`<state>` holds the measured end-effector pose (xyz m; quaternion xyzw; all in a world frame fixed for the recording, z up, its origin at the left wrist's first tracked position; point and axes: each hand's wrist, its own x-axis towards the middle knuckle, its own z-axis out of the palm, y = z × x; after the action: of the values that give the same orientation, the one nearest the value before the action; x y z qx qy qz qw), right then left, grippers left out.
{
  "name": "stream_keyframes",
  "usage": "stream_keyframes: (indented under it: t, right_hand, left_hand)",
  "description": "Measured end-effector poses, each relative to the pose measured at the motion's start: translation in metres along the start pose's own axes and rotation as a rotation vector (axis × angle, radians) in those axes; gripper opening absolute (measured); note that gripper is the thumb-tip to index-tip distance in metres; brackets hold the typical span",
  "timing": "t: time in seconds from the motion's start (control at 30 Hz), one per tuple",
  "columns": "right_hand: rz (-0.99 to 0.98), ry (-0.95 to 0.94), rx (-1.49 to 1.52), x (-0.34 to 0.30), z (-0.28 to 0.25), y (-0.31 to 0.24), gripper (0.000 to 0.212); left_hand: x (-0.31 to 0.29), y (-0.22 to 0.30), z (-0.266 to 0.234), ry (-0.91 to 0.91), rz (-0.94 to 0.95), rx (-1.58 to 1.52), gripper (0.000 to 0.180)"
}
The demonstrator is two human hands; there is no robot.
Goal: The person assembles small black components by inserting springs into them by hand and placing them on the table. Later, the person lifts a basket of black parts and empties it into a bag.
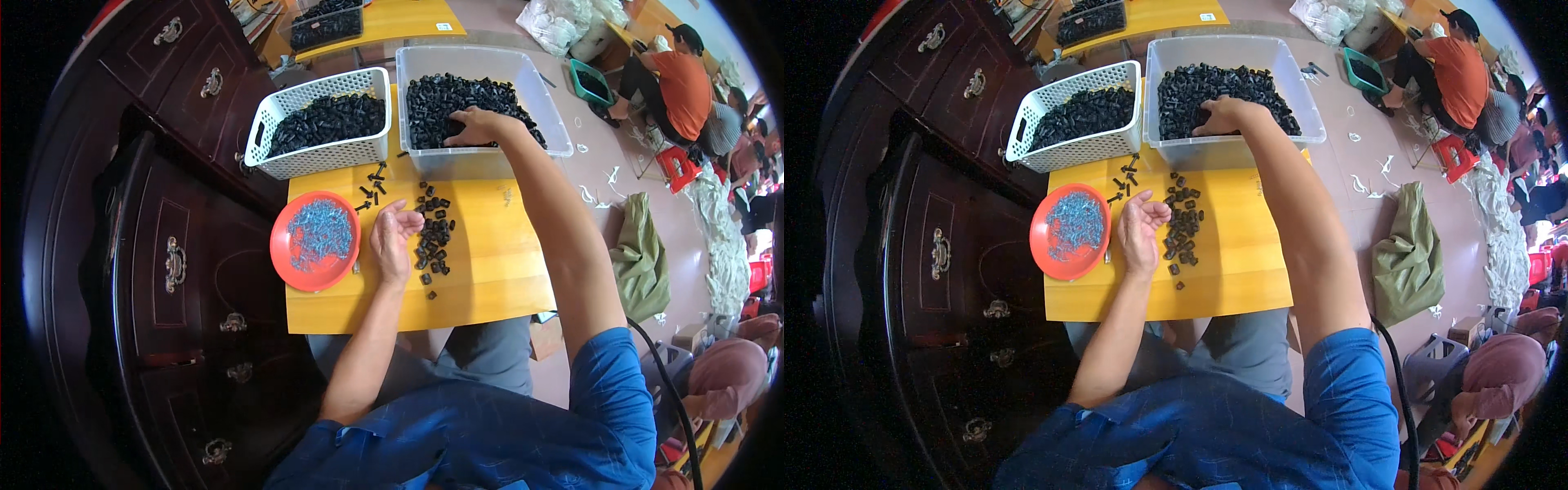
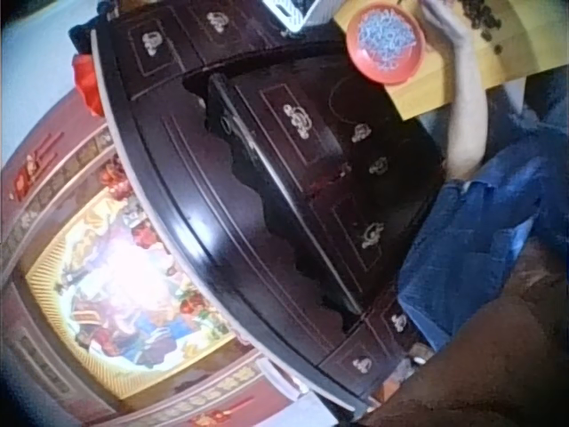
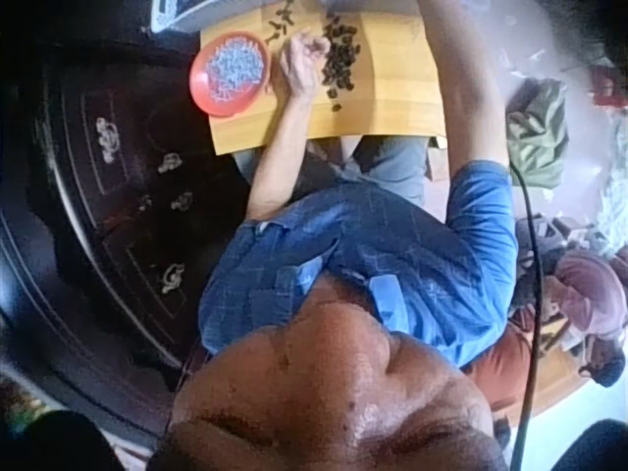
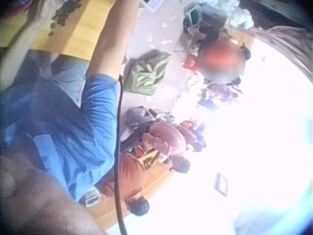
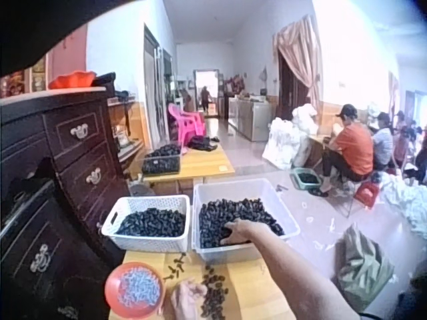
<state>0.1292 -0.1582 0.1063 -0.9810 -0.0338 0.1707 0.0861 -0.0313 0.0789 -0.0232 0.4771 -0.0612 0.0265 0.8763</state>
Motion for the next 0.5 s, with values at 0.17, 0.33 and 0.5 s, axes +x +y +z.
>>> stream_keyframes:
  t: [0.17,0.33,0.5]
  right_hand:
    - [-0.052,-0.045,-0.023,0.004,-0.004,0.011,0.082]
    - [0.008,0.053,-0.043,0.009,0.009,0.017,0.069]
    - [0.136,0.156,0.056,0.003,0.0,0.017,0.054]
  left_hand:
    - [0.0,0.0,0.004,-0.013,-0.002,-0.007,0.047]
    - [0.001,0.0,0.006,-0.02,-0.023,0.006,0.047]
    - [0.001,0.002,0.007,-0.036,-0.015,0.013,0.047]
